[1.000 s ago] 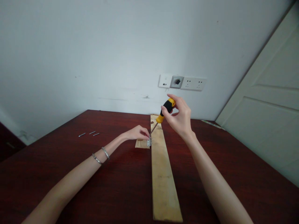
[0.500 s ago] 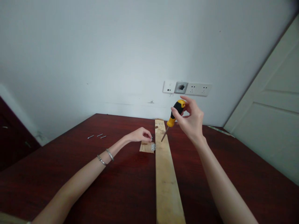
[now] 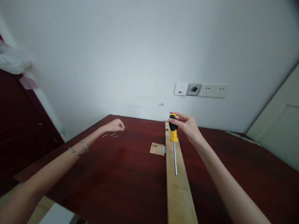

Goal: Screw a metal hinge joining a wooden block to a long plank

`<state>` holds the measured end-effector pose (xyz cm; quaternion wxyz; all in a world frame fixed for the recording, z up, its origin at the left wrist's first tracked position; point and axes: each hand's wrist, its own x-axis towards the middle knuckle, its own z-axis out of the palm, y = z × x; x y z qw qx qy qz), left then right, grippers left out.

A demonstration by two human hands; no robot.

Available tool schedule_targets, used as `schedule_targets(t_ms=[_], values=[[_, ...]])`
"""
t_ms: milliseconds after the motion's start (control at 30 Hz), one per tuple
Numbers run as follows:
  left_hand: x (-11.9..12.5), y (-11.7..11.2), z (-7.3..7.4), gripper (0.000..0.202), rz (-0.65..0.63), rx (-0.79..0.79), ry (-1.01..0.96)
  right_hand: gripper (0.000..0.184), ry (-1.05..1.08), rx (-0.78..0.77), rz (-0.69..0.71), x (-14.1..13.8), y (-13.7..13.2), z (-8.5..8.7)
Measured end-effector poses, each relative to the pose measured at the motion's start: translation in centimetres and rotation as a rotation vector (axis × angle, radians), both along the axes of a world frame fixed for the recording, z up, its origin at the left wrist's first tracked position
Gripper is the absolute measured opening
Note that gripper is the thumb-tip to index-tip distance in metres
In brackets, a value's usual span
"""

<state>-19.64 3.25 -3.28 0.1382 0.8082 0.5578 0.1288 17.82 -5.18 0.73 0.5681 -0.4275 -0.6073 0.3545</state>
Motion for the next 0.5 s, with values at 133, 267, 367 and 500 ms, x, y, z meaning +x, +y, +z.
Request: schedule_targets(t_ms=[133, 267, 367, 500], values=[[-5.9, -0.3, -0.3, 0.014, 0.117, -0.123, 0.148, 0.044, -0.152, -0.191, 0.102, -3.6, 1.5, -2.4], [-9.2, -1.3, -1.4, 0.012, 0.196, -0.218, 0.173, 0.042, -0.343, -0.257, 0.253, -9.0, 2.9, -4.6], [-10.5, -1.8, -2.5, 0.011, 0.206, -0.266, 0.174, 0.035, -0.443, -0.262, 0.347, -13.6, 4.0, -5.9], [-11.4, -2.0, -4.0, 0.009, 0.208, -0.300, 0.171, 0.030, -0.599, -0.250, 0.385, -19.6, 5.2, -7.4]])
